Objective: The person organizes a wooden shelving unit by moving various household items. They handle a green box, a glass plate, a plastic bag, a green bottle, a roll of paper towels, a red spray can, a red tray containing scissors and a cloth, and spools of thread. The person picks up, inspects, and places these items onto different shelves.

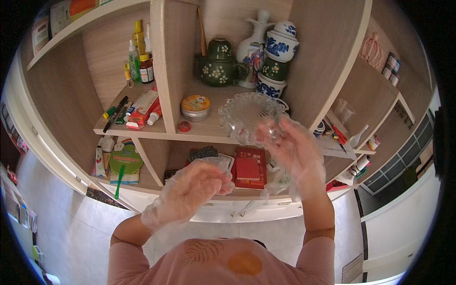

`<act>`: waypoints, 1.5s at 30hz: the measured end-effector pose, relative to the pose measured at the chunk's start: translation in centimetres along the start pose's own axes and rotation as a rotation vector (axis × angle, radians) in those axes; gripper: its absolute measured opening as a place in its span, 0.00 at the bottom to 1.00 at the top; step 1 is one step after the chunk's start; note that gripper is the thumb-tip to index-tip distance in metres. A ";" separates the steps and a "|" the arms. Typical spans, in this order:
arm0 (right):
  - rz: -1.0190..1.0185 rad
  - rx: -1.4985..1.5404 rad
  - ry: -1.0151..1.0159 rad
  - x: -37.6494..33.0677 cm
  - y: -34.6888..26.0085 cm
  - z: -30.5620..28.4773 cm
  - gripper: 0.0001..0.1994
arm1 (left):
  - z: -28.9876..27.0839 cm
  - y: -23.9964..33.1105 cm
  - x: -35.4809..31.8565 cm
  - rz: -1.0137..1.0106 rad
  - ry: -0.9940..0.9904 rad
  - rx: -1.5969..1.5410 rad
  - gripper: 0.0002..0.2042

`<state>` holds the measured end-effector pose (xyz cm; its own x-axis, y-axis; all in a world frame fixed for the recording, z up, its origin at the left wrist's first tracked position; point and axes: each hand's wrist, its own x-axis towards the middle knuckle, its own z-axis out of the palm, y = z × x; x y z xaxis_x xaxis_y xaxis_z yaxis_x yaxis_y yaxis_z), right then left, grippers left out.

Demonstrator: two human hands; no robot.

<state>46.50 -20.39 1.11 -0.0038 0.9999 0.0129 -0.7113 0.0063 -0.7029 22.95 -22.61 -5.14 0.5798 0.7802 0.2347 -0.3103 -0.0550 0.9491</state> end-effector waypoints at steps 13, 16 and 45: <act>0.091 -0.022 0.008 4.3 1.7 -0.6 0.06 | -1.9 -0.5 -1.4 0.323 0.064 0.447 0.09; 0.117 -0.230 0.039 4.0 1.1 -0.7 0.07 | -1.7 1.4 0.1 0.515 0.082 1.106 0.13; -0.569 -2.020 -0.134 3.2 -1.3 -1.0 0.19 | -2.3 -0.8 10.0 0.721 0.287 1.279 0.08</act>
<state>48.08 -17.24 1.37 -0.2170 0.8771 0.4285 0.9188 0.3317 -0.2138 27.28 -13.33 -4.05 0.3828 0.4327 0.8162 0.4823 -0.8472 0.2229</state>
